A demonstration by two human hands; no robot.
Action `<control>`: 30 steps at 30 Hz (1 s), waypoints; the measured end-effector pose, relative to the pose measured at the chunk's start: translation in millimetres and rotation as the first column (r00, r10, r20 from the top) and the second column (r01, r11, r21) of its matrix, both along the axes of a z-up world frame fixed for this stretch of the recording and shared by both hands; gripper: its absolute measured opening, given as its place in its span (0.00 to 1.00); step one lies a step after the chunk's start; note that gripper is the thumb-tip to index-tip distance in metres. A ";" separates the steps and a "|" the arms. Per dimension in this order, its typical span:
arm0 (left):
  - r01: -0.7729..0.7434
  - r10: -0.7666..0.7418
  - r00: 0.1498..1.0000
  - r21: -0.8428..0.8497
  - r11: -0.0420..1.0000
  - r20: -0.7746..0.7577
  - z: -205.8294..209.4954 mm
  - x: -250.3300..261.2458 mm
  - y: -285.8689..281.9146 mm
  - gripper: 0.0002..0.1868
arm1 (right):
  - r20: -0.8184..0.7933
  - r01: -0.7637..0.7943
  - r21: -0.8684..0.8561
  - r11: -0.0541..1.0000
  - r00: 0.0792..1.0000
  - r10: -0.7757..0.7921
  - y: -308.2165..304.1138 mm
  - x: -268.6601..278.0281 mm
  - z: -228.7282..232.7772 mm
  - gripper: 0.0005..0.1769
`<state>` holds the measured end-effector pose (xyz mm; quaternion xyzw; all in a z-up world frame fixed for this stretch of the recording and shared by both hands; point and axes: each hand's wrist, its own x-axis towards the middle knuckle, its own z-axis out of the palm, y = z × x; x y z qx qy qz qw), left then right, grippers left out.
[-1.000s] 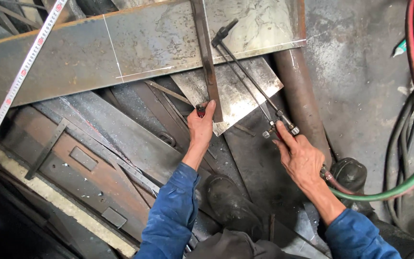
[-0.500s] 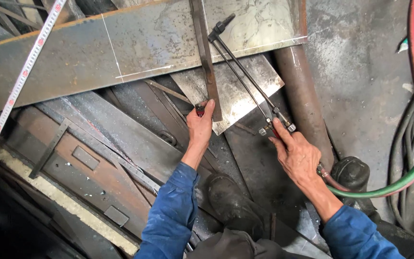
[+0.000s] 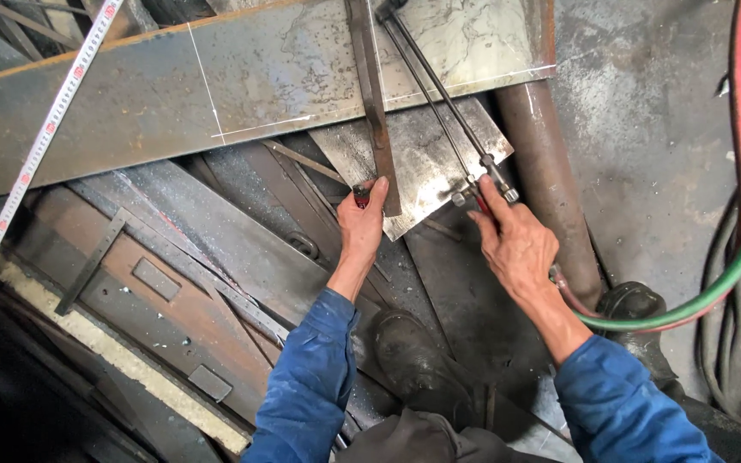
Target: The recorder uses an oxy-fuel cutting torch to cut a metal plate and verifies dimensions with a tape measure.
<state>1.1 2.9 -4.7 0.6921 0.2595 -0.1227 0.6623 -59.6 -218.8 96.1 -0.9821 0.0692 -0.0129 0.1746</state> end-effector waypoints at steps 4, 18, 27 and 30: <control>0.025 -0.026 1.000 0.061 0.998 0.007 0.1 1.0 -0.2 0.24 | 0.023 -0.001 0.000 1.000 1.000 0.001 4.5 6.7 4.6 0.30; -0.020 0.021 1.000 -0.038 0.999 0.022 -1.5 -0.9 -1.6 0.22 | -0.055 0.010 -0.009 1.000 0.998 -0.011 -7.5 -36.2 13.2 0.29; -0.001 0.002 1.000 -0.024 1.000 0.015 -3.7 -4.1 1.0 0.23 | -0.092 0.025 0.065 0.998 0.996 -0.019 -8.6 -48.6 16.7 0.29; 0.015 -0.015 1.000 -0.029 0.999 0.000 4.6 0.6 3.0 0.24 | -0.069 0.064 0.315 0.947 0.997 -0.045 -9.2 -44.4 23.6 0.30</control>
